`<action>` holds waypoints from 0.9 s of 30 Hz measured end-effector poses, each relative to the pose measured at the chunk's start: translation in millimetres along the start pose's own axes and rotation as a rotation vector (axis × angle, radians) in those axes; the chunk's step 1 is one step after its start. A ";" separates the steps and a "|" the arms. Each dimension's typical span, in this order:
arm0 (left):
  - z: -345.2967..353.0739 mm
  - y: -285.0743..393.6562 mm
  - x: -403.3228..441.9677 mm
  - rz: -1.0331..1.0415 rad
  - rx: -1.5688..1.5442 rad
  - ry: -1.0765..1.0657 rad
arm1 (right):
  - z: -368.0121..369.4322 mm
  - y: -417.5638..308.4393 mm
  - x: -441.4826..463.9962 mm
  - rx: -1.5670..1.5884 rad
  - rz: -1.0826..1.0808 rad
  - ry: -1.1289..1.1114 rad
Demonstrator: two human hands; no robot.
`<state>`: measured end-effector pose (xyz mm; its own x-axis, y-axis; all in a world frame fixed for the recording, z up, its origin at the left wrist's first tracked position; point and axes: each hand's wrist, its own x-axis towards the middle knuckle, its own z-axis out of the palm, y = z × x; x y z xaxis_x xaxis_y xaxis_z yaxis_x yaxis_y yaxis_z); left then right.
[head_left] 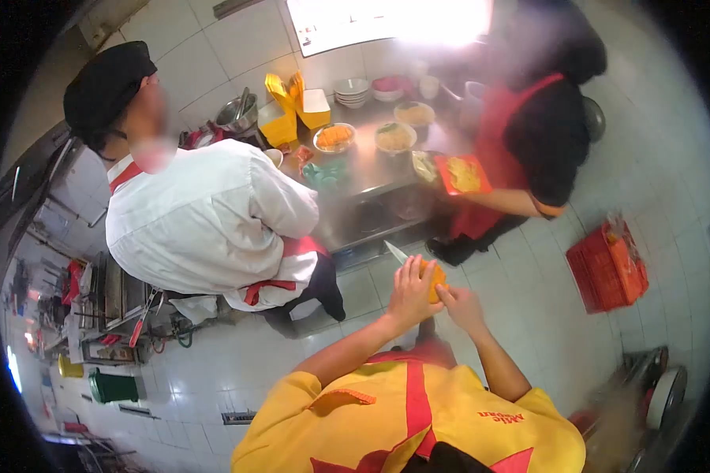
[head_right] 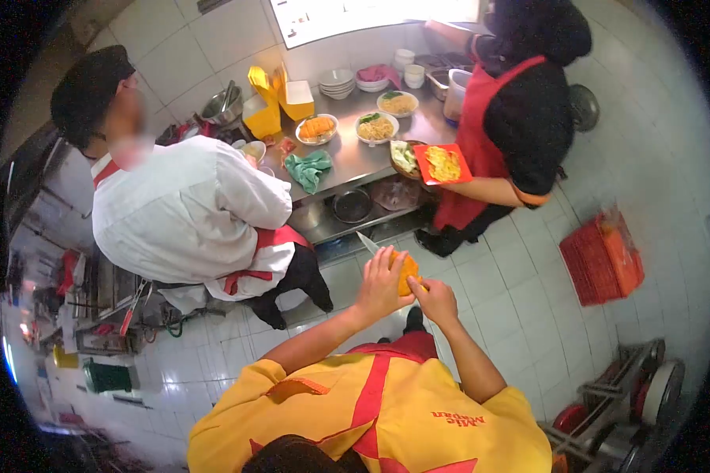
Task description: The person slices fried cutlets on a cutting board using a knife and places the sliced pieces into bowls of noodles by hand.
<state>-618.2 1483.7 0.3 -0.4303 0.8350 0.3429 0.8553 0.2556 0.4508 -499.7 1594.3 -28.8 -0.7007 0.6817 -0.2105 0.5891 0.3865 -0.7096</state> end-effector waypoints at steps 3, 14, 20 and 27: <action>2.9 -29.5 51.4 -0.091 0.072 0.078 | -1.0 -10.9 76.9 0.011 -0.141 -0.058; 20.6 -93.0 201.8 -0.321 0.287 0.116 | -35.0 -56.5 270.5 0.021 -0.374 -0.202; 41.4 -112.1 251.0 -0.376 0.326 0.116 | -41.4 -52.4 329.5 0.063 -0.344 -0.229; 63.0 -150.1 303.8 -0.366 0.228 0.087 | -33.8 -38.9 401.6 0.028 -0.279 -0.287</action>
<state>-859.2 1729.7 -15.0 -0.7310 0.6280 0.2670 0.6798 0.6361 0.3651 -790.4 1873.9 -63.0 -0.9187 0.3499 -0.1834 0.3517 0.5128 -0.7832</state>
